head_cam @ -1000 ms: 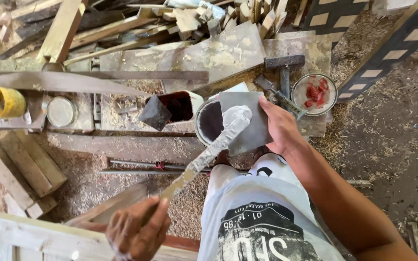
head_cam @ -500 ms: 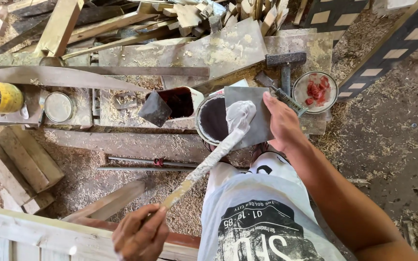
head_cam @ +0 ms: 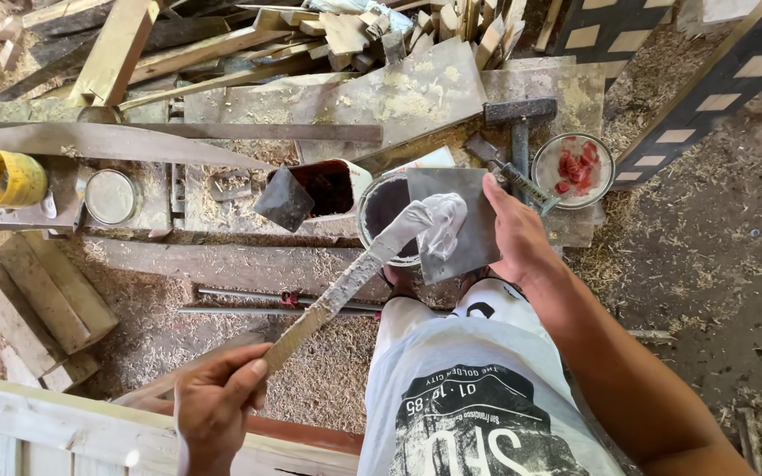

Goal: Mix wood putty or filler using a scraper and a stick in a workshop setting.

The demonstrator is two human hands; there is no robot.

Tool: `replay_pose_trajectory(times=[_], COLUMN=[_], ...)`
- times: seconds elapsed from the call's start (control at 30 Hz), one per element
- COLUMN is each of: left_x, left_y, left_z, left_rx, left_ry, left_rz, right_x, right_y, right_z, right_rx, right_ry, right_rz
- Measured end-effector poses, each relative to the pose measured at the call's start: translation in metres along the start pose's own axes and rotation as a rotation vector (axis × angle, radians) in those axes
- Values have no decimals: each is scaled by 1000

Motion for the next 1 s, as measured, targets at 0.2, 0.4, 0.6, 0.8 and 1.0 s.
replay_pose_trajectory(times=[0.2, 0.4, 0.6, 0.8, 1.0], left_x=[7, 50, 20, -27, -164], left_y=[5, 74, 184, 71, 58], left_z=[23, 72, 141, 211, 231], left_rx=[-61, -83, -184, 511, 540], left_ry=[62, 121, 414, 750, -501], left_rz=[9, 752, 1205, 627, -21], right_x=[-12, -8, 2, 21, 22], right_y=[-34, -125, -187, -207, -142], right_z=[1, 21, 14, -19, -70], right_rx=[-117, -111, 70, 164, 135], right_ry=[-78, -213, -221, -350, -468], right_rz=[44, 115, 151, 147, 143])
Point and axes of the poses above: each hand's wrist, its own z-axis towards the middle knuckle, its own y-axis out of the palm, x = y × z, the point moved 5 cm from there along z, towards the middle knuckle, and after that the axes turned 7 degrees about x, right-handed, at the moved point
